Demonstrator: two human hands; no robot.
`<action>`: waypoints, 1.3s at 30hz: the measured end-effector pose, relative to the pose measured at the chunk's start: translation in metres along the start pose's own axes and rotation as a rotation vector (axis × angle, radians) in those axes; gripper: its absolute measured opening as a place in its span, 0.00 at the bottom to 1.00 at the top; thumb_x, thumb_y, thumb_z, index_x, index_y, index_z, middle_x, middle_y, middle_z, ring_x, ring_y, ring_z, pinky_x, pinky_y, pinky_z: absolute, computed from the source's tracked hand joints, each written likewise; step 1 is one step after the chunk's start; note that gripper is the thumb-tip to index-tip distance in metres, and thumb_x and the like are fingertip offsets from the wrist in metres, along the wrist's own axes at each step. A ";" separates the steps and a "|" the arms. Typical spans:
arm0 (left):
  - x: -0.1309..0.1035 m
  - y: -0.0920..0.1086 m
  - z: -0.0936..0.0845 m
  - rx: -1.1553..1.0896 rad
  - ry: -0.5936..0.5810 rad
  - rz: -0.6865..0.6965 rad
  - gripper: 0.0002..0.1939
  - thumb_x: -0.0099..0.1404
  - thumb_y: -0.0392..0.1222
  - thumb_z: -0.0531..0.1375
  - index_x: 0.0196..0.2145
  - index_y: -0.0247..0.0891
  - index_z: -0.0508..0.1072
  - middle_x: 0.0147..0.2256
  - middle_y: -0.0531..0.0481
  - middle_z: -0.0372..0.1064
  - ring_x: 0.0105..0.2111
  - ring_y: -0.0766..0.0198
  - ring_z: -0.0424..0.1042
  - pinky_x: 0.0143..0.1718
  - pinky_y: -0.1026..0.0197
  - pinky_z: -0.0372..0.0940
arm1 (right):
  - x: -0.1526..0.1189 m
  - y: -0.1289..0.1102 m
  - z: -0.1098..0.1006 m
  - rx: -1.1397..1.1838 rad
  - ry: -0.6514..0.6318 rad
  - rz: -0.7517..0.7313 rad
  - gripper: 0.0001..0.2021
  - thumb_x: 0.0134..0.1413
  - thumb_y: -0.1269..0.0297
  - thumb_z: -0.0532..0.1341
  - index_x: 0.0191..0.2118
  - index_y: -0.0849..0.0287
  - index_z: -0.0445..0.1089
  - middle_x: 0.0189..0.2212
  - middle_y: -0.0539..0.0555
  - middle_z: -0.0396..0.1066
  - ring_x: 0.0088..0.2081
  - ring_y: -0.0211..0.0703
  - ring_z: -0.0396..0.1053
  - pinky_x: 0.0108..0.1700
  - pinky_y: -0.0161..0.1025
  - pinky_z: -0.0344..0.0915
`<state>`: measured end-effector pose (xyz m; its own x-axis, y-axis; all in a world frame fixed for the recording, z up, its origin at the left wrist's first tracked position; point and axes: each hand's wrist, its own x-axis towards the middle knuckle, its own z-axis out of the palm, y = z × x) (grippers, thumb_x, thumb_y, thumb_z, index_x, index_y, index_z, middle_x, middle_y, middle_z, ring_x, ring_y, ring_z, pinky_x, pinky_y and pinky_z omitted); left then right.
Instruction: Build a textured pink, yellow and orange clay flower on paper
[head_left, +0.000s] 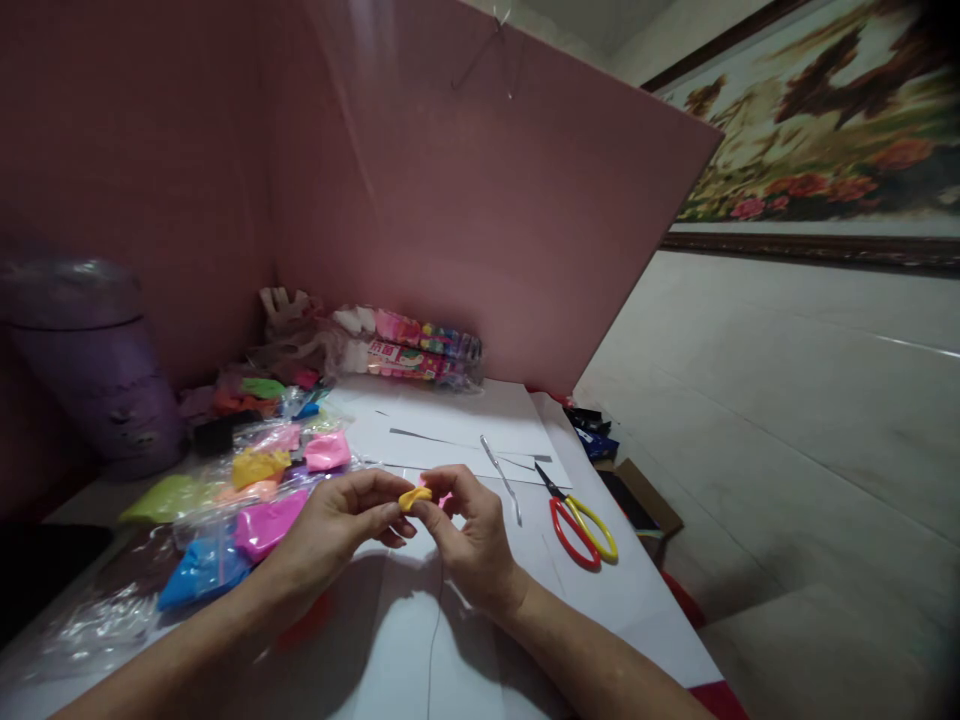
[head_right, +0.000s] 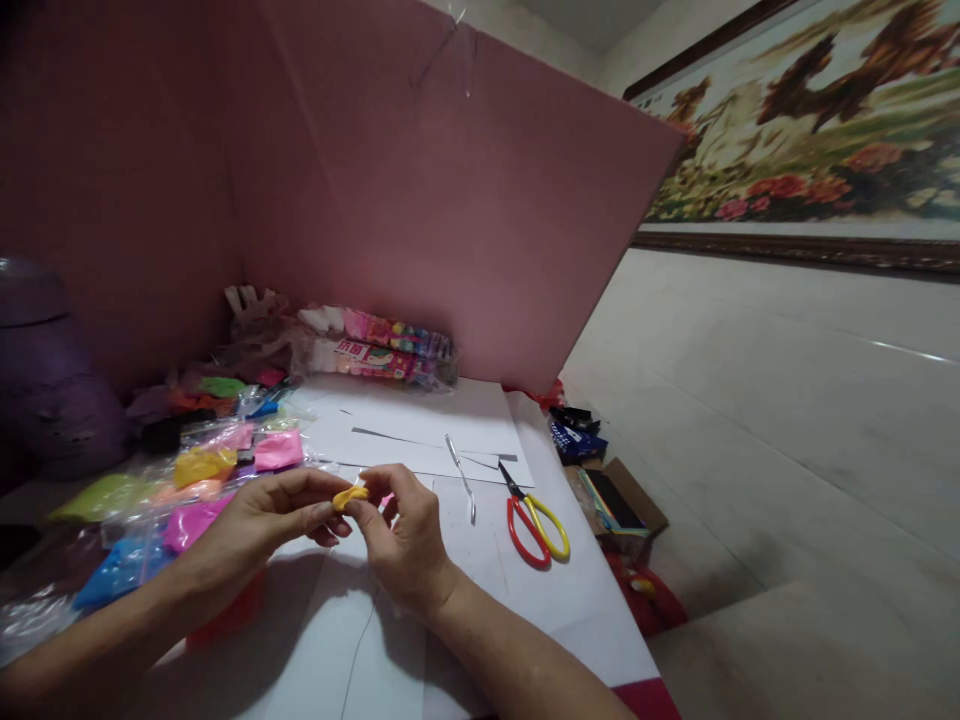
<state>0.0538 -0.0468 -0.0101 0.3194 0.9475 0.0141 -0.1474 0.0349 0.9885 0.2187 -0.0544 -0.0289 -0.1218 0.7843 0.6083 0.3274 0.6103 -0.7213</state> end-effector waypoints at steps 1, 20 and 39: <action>-0.001 0.002 0.001 0.001 -0.001 -0.004 0.13 0.50 0.45 0.68 0.32 0.36 0.76 0.27 0.49 0.75 0.26 0.62 0.73 0.29 0.60 0.68 | 0.000 0.000 0.000 0.018 -0.003 -0.007 0.06 0.53 0.71 0.61 0.38 0.59 0.68 0.29 0.51 0.70 0.30 0.38 0.67 0.31 0.35 0.65; 0.002 -0.004 -0.002 0.016 0.105 -0.023 0.15 0.49 0.47 0.68 0.34 0.35 0.77 0.21 0.52 0.73 0.21 0.65 0.70 0.26 0.62 0.66 | -0.001 0.003 0.002 0.146 -0.071 0.075 0.03 0.56 0.68 0.59 0.37 0.59 0.69 0.29 0.51 0.71 0.29 0.38 0.69 0.30 0.35 0.68; 0.003 -0.009 -0.003 0.230 0.010 0.114 0.09 0.54 0.45 0.65 0.28 0.36 0.75 0.23 0.54 0.69 0.22 0.68 0.65 0.24 0.66 0.60 | -0.002 0.004 0.000 -0.054 -0.048 -0.188 0.06 0.51 0.77 0.60 0.34 0.61 0.68 0.27 0.51 0.67 0.27 0.37 0.64 0.30 0.36 0.64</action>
<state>0.0536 -0.0436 -0.0192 0.3033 0.9443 0.1275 0.0354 -0.1449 0.9888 0.2200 -0.0535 -0.0332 -0.2300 0.6624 0.7130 0.3441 0.7406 -0.5771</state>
